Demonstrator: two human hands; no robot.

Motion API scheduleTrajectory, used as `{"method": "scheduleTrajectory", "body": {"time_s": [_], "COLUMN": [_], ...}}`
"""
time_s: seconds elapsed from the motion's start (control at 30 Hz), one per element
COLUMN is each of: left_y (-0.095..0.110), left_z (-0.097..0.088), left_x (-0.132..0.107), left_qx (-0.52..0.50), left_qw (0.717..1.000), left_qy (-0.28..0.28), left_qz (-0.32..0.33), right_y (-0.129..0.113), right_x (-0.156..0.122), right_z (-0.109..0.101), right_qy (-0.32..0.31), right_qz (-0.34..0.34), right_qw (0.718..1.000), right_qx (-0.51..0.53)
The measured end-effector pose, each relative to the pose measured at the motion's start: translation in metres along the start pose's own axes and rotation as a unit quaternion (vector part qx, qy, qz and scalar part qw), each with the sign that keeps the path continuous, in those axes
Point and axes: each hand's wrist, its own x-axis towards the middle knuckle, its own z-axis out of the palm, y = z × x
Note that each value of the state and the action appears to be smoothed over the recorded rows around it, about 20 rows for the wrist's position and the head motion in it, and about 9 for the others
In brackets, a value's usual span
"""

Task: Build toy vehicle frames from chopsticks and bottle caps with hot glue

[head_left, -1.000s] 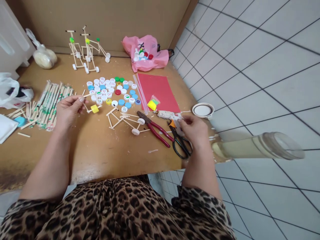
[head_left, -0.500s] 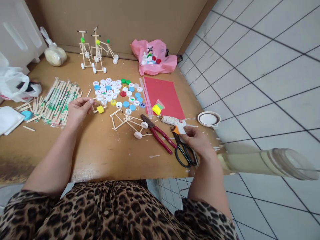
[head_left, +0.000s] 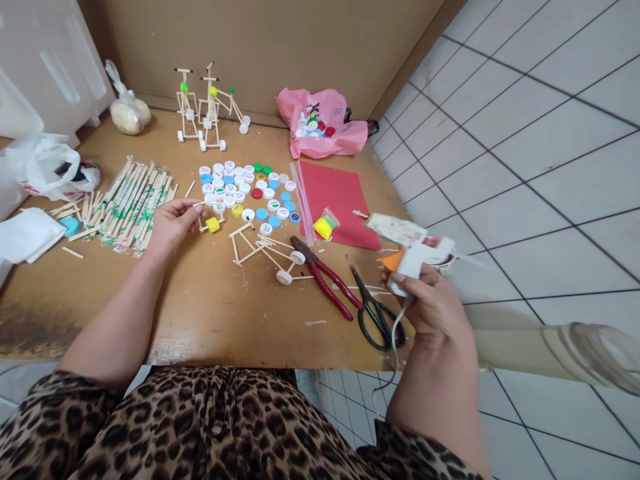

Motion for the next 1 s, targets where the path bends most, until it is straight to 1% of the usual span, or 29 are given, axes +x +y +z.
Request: {"method": "scheduleTrajectory", "body": {"time_s": [0.03, 0.07, 0.1, 0.17, 0.27, 0.3, 0.47, 0.6, 0.73, 0.87, 1.0], "left_y": [0.000, 0.000, 0.001, 0.002, 0.002, 0.002, 0.002, 0.002, 0.003, 0.003, 0.001], "left_z": [0.000, 0.001, 0.001, 0.003, 0.004, 0.005, 0.004, 0.003, 0.001, 0.000, 0.000], "left_x": [0.000, 0.000, -0.001, -0.002, -0.003, -0.003, -0.003, -0.002, -0.003, -0.004, -0.004], "left_qx": [0.005, 0.008, 0.009, 0.007, 0.006, 0.008, 0.018, 0.013, 0.003, 0.009, 0.003], "left_qw": [1.000, 1.000, 1.000, 1.000, 1.000, 1.000, 1.000, 1.000, 1.000, 0.999, 0.999], "left_qy": [0.001, 0.003, 0.005, 0.006, 0.003, 0.002, -0.003, -0.012, -0.026, -0.041, -0.051], "left_qz": [-0.001, -0.002, -0.002, -0.001, -0.002, -0.004, -0.010, -0.009, -0.008, -0.008, -0.009], "right_y": [-0.007, -0.015, -0.022, -0.036, -0.052, -0.055, -0.065, -0.063, -0.052, -0.039, -0.029], "right_x": [-0.002, -0.005, -0.007, -0.010, -0.012, -0.012, -0.010, -0.007, -0.004, 0.000, 0.002], "right_z": [0.003, 0.008, 0.014, 0.029, 0.058, 0.069, 0.119, 0.147, 0.159, 0.162, 0.162], "right_qy": [-0.012, -0.037, -0.064, -0.105, -0.129, -0.146, -0.226, -0.277, -0.304, -0.318, -0.323], "right_qz": [0.022, 0.035, 0.035, 0.020, -0.003, -0.006, -0.016, -0.035, -0.076, -0.114, -0.138], "right_qw": [0.999, 0.998, 0.996, 0.992, 0.990, 0.988, 0.974, 0.960, 0.948, 0.940, 0.936], "right_qx": [0.023, 0.038, 0.051, 0.064, 0.056, 0.047, 0.006, -0.031, -0.060, -0.049, -0.038]}}
